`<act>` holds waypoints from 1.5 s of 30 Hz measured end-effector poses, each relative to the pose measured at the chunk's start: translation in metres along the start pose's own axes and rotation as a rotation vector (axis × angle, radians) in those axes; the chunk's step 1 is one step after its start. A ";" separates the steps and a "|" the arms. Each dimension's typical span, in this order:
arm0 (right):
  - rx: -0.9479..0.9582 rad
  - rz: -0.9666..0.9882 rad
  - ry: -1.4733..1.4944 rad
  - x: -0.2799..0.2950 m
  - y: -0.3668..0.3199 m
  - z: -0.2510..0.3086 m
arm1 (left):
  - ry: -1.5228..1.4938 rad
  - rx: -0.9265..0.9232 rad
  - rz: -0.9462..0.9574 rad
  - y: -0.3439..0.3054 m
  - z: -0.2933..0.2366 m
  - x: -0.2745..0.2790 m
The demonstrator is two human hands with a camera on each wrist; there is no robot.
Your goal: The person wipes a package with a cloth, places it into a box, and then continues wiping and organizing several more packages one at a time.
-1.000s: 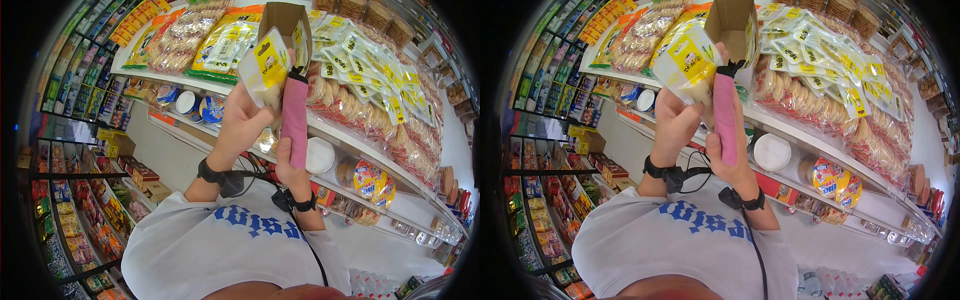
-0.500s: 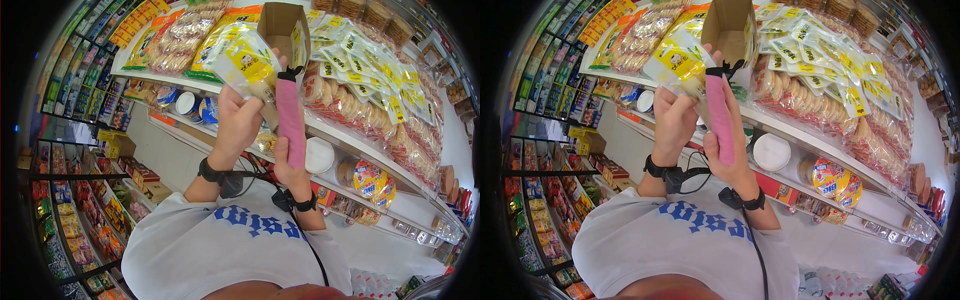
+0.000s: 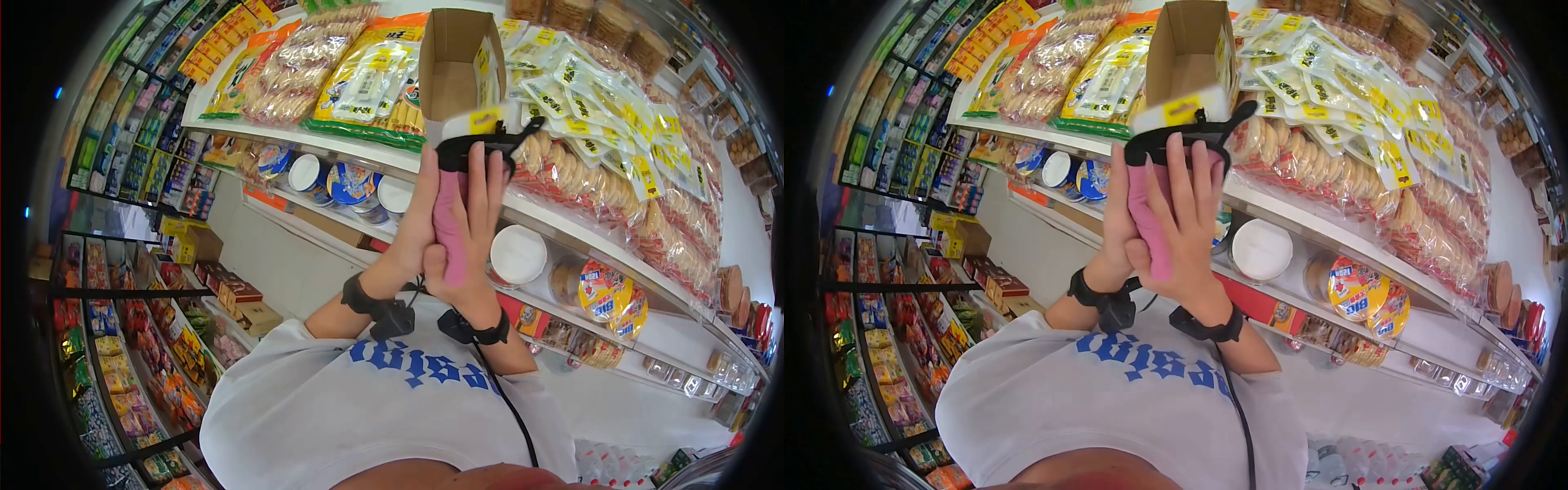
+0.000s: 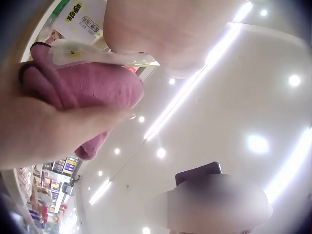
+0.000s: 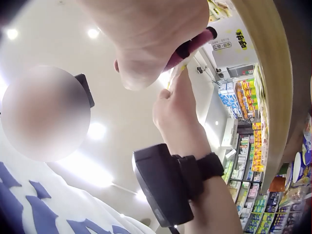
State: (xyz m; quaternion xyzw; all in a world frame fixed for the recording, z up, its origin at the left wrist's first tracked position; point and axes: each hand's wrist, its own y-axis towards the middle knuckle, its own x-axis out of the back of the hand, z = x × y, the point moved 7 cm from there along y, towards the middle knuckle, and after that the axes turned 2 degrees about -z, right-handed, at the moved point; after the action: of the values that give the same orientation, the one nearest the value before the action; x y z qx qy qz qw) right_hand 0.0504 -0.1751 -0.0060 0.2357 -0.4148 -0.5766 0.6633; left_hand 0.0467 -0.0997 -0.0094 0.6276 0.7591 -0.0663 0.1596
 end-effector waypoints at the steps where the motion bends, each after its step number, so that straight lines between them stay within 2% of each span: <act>1: 0.021 -0.064 0.002 0.007 0.009 -0.002 | -0.003 0.038 0.006 -0.003 0.008 -0.002; 3: 0.045 0.000 -0.099 0.022 0.031 -0.005 | -0.220 0.203 -0.008 -0.003 0.025 -0.005; 4: 0.054 0.033 -0.152 0.028 0.038 -0.009 | -0.169 0.214 0.033 -0.004 0.030 -0.004; 6: 0.004 0.001 -0.070 0.032 0.045 -0.020 | -0.065 0.228 0.113 -0.001 0.033 -0.006; 8: -0.076 -0.050 0.016 0.032 0.046 -0.028 | -0.178 0.153 0.010 0.005 0.016 -0.009; 10: -0.001 0.049 -0.030 0.023 0.042 -0.016 | -0.325 0.076 -0.145 0.017 0.006 0.007; 13: 0.056 0.263 0.105 -0.001 0.012 0.000 | -0.527 0.017 -0.050 0.039 -0.017 0.028; 14: 0.031 0.233 0.145 0.000 0.010 0.000 | -0.605 -0.017 -0.012 0.043 -0.027 0.031; 16: -0.021 0.175 0.221 0.001 0.015 0.004 | -0.499 -0.061 -0.067 0.044 -0.035 0.037; 17: -0.336 0.035 0.732 0.004 0.018 -0.008 | -0.469 -0.057 -0.096 0.041 -0.038 0.034; 19: -0.852 -0.066 0.864 -0.002 -0.029 -0.070 | -0.439 -0.039 -0.139 0.033 -0.039 0.036; 21: -0.929 -0.073 0.928 -0.005 -0.032 -0.077 | -0.071 -0.064 -0.229 0.029 -0.039 0.047; 23: -0.558 0.028 0.934 -0.005 0.011 -0.036 | 0.207 -0.157 -0.273 0.033 -0.037 0.057; 26: -0.519 -0.032 0.469 -0.002 0.004 -0.029 | 0.480 -0.430 -0.324 0.035 -0.040 0.059; 28: -0.546 -0.060 0.380 0.001 0.002 -0.029 | 0.644 -0.672 -0.395 0.023 -0.058 0.042; 31: -0.366 0.100 0.387 -0.006 0.000 -0.014 | 0.231 -0.522 0.023 0.018 -0.054 0.010; 33: -0.200 0.102 0.496 -0.012 0.007 0.008 | 0.096 -0.359 0.117 0.020 -0.048 0.007; 34: -0.131 0.103 0.444 -0.009 0.014 0.011 | 0.034 -0.282 0.164 0.021 -0.044 0.004; 36: 0.000 0.107 0.342 -0.002 0.025 0.011 | -0.049 -0.139 0.136 0.010 -0.027 0.000; 37: -0.005 0.058 0.162 0.001 0.033 0.003 | -0.058 -0.028 0.131 0.001 -0.011 0.001; 39: 0.006 0.048 0.068 0.007 0.045 0.004 | -0.078 0.063 0.061 -0.010 -0.004 -0.001; 41: 0.064 0.102 0.066 0.003 0.046 0.006 | -0.098 0.009 -0.065 -0.006 -0.017 -0.003; 43: 0.081 0.151 0.125 -0.009 0.027 0.015 | -0.213 -0.053 -0.024 0.011 -0.032 0.012; 45: 0.065 0.189 0.137 -0.018 0.010 0.021 | -0.531 -0.158 -0.028 0.024 -0.059 0.013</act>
State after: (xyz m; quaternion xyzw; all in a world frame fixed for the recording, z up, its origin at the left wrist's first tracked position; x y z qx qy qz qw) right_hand 0.0387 -0.1521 0.0087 0.2558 -0.4074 -0.4802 0.7335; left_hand 0.0582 -0.0648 0.0436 0.5633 0.7021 -0.1713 0.4005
